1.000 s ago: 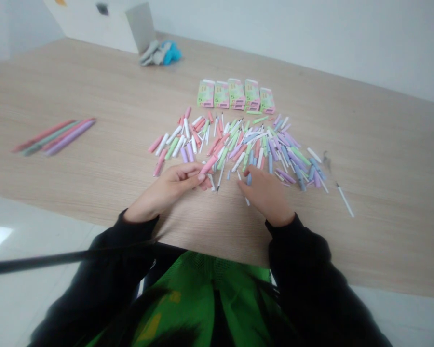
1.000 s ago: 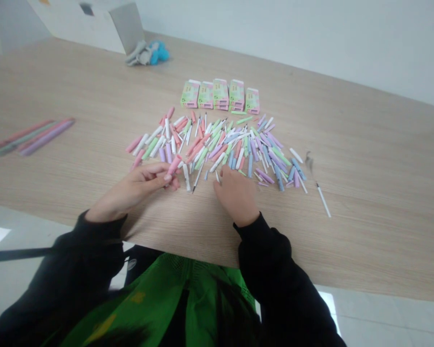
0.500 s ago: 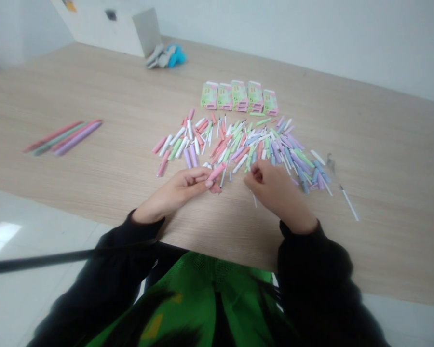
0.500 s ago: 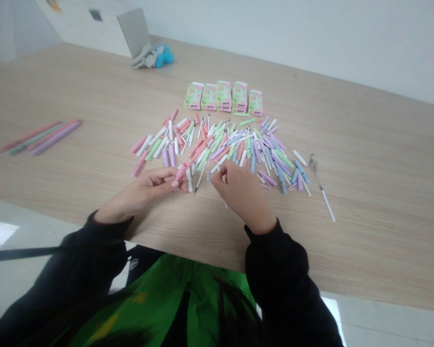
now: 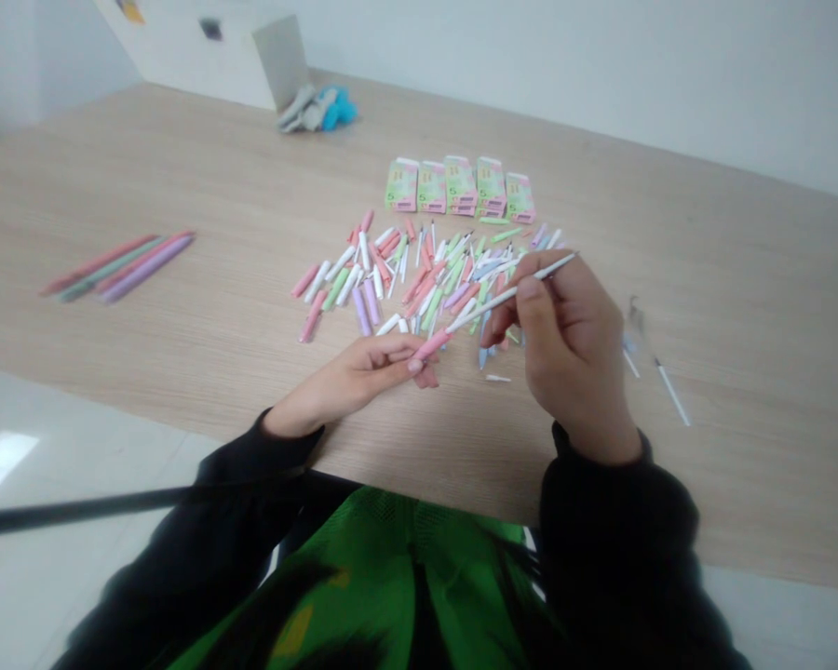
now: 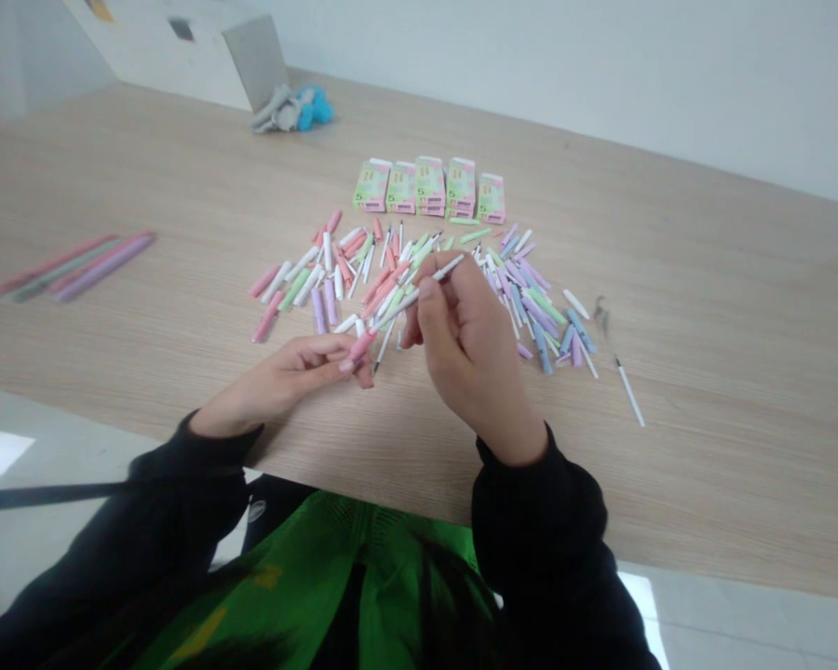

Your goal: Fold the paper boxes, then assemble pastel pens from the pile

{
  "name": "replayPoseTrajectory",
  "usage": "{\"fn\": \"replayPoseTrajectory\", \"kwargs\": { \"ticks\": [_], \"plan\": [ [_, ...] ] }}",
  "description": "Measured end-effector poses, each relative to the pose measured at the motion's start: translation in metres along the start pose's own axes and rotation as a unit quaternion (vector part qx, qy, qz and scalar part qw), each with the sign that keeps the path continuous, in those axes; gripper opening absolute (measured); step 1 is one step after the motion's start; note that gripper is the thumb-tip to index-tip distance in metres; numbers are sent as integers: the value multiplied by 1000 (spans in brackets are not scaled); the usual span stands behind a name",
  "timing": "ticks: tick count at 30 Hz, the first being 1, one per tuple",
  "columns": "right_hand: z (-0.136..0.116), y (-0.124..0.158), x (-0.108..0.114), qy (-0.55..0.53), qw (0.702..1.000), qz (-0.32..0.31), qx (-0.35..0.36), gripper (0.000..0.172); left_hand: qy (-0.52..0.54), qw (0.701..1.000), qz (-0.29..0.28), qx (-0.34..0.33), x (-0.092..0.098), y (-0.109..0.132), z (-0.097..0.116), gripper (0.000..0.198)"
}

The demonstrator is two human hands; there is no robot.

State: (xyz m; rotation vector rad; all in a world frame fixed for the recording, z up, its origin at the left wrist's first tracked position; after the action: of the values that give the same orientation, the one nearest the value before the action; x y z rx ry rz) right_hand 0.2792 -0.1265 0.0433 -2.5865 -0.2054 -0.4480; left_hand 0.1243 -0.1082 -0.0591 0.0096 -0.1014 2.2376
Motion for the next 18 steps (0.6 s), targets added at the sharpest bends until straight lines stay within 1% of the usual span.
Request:
{"fn": "replayPoseTrajectory", "kwargs": {
  "ticks": [2,5,8,10,13,16,18],
  "plan": [
    [2,1,-4,21,1000,-20,-8,18,0,1000,-4,-1,0,0,-1,17],
    [10,1,-16,21,997,-68,-31,20,-2,1000,-11,-13,-3,-2,1,17],
    [22,1,-30,15,991,-119,-67,27,27,999,-14,-33,-7,-5,5,21],
    [30,1,-34,5,988,-129,-87,33,47,998,-17,-42,-11,-8,7,22],
    [39,1,-35,-37,983,-142,-106,40,41,998,1,-41,-13,-12,7,25],
    [41,2,-36,-66,979,-163,-103,42,23,999,23,-35,-13,-14,3,34],
    [39,2,-35,-61,979,-171,-93,43,18,999,26,-33,-15,-16,2,40]
  ]
}}
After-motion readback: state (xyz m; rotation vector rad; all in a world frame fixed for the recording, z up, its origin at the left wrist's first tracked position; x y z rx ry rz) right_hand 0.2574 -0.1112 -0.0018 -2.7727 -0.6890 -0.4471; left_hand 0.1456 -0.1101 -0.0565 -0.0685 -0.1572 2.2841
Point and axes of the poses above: each hand's wrist, its own y-axis away from the middle knuckle, its own x-axis out of the back of the hand, z = x × y, the point moved 8 cm from there along -y, towards the middle knuckle, and after that the axes turned 10 degrees about -z, right-handed, at the moved point
